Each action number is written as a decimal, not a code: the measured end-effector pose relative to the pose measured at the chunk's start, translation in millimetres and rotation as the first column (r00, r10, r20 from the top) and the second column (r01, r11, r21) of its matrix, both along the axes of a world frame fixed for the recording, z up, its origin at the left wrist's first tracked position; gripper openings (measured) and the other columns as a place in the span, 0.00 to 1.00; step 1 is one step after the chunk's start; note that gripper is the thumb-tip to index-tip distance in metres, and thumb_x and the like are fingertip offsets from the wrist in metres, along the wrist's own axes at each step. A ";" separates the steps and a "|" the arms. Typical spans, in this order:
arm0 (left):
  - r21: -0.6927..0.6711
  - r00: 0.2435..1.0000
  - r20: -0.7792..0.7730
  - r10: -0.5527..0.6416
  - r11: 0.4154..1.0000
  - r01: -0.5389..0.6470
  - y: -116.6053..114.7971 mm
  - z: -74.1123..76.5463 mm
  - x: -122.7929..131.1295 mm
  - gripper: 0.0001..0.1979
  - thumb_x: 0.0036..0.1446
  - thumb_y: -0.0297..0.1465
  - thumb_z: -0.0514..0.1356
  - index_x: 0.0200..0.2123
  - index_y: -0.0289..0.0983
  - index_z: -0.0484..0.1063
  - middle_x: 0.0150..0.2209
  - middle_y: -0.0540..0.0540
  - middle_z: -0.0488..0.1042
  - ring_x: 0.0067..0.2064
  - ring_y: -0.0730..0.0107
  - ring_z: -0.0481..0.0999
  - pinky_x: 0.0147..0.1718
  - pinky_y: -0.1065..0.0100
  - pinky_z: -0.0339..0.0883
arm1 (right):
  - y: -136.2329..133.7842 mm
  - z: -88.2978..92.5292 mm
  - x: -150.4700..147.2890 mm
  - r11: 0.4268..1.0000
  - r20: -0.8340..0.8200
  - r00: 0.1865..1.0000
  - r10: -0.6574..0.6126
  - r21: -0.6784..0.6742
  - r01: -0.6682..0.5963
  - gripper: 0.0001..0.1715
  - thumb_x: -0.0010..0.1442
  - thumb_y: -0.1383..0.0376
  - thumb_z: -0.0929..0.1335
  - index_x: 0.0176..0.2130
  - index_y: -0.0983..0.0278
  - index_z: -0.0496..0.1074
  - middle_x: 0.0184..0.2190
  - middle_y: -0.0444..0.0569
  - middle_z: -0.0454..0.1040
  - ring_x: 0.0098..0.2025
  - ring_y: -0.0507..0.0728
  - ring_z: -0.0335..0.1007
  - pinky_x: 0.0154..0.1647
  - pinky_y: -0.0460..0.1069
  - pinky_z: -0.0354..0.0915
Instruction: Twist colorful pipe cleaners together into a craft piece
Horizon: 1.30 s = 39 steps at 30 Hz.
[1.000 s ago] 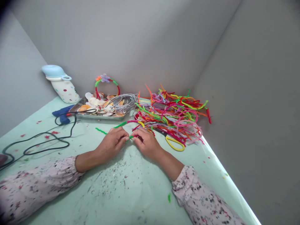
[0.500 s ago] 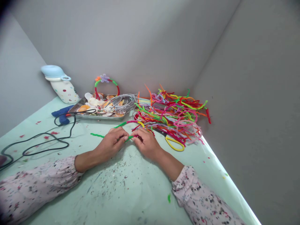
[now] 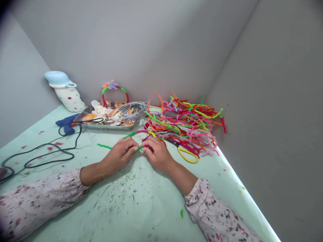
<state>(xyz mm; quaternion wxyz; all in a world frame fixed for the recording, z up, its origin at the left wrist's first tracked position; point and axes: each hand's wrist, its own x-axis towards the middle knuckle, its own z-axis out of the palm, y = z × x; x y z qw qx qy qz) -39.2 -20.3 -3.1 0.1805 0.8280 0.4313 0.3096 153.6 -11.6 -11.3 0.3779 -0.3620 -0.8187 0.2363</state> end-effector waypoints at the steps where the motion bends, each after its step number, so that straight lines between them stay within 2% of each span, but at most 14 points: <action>1: -0.001 1.000 0.007 -0.003 1.000 0.003 -0.5 0.2 0.1 0.10 0.64 0.30 0.52 0.33 0.37 0.72 0.33 0.48 0.73 0.40 0.65 0.69 0.43 0.62 0.58 | 0.2 -0.2 0.0 1.000 -0.005 1.000 -0.006 -0.002 0.006 0.05 0.61 0.70 0.66 0.37 0.63 0.72 0.32 0.46 0.71 0.36 0.54 0.67 0.39 0.49 0.62; 7: 0.049 0.998 0.036 0.053 0.997 -0.054 -4.0 2.4 0.1 0.08 0.63 0.30 0.53 0.41 0.38 0.70 0.40 0.45 0.73 0.45 0.63 0.69 0.46 0.60 0.58 | 0.7 0.1 0.2 0.998 -0.040 0.998 -0.047 -0.045 0.045 0.06 0.62 0.69 0.65 0.40 0.62 0.72 0.34 0.46 0.72 0.36 0.54 0.67 0.38 0.49 0.62; 14: 0.064 0.999 -0.001 0.051 0.997 -0.051 -1.2 0.9 0.3 0.08 0.63 0.28 0.51 0.35 0.37 0.70 0.35 0.46 0.72 0.41 0.65 0.69 0.44 0.61 0.58 | 0.5 -0.1 0.7 0.999 -0.038 0.999 -0.038 -0.039 0.037 0.05 0.62 0.69 0.65 0.38 0.62 0.71 0.33 0.46 0.72 0.36 0.54 0.67 0.38 0.49 0.62; 22: 0.000 1.000 0.005 0.031 1.000 -0.031 -0.2 -0.7 0.2 0.09 0.63 0.29 0.51 0.34 0.37 0.70 0.33 0.47 0.71 0.40 0.65 0.68 0.42 0.61 0.58 | 0.6 -1.1 1.6 1.000 -0.016 1.000 -0.025 -0.020 0.024 0.05 0.61 0.69 0.65 0.38 0.62 0.71 0.33 0.47 0.72 0.37 0.55 0.67 0.39 0.50 0.62; 27: -0.014 1.000 0.023 0.017 1.000 -0.016 0.1 -0.8 0.8 0.09 0.63 0.30 0.51 0.33 0.37 0.69 0.33 0.48 0.71 0.39 0.65 0.68 0.42 0.62 0.58 | 0.3 -0.7 1.7 1.000 -0.018 1.000 -0.023 -0.015 0.023 0.06 0.61 0.69 0.65 0.38 0.62 0.72 0.33 0.46 0.72 0.37 0.55 0.67 0.40 0.50 0.62; 33: 0.007 0.998 0.015 0.059 0.998 -0.059 -1.8 1.3 2.6 0.09 0.63 0.30 0.51 0.35 0.37 0.70 0.35 0.46 0.72 0.41 0.64 0.69 0.43 0.61 0.58 | 1.7 -1.9 1.2 0.999 -0.029 0.999 -0.031 -0.025 0.030 0.06 0.61 0.69 0.65 0.39 0.62 0.72 0.33 0.46 0.72 0.37 0.55 0.67 0.40 0.50 0.62; 39: 0.011 0.999 -0.013 0.030 1.000 -0.030 -1.6 0.2 1.7 0.11 0.64 0.30 0.49 0.34 0.36 0.70 0.33 0.46 0.70 0.40 0.64 0.68 0.42 0.61 0.58 | 0.3 0.8 0.5 1.000 -0.021 0.999 -0.025 -0.014 0.025 0.06 0.61 0.70 0.66 0.38 0.62 0.71 0.33 0.46 0.72 0.37 0.54 0.67 0.40 0.49 0.62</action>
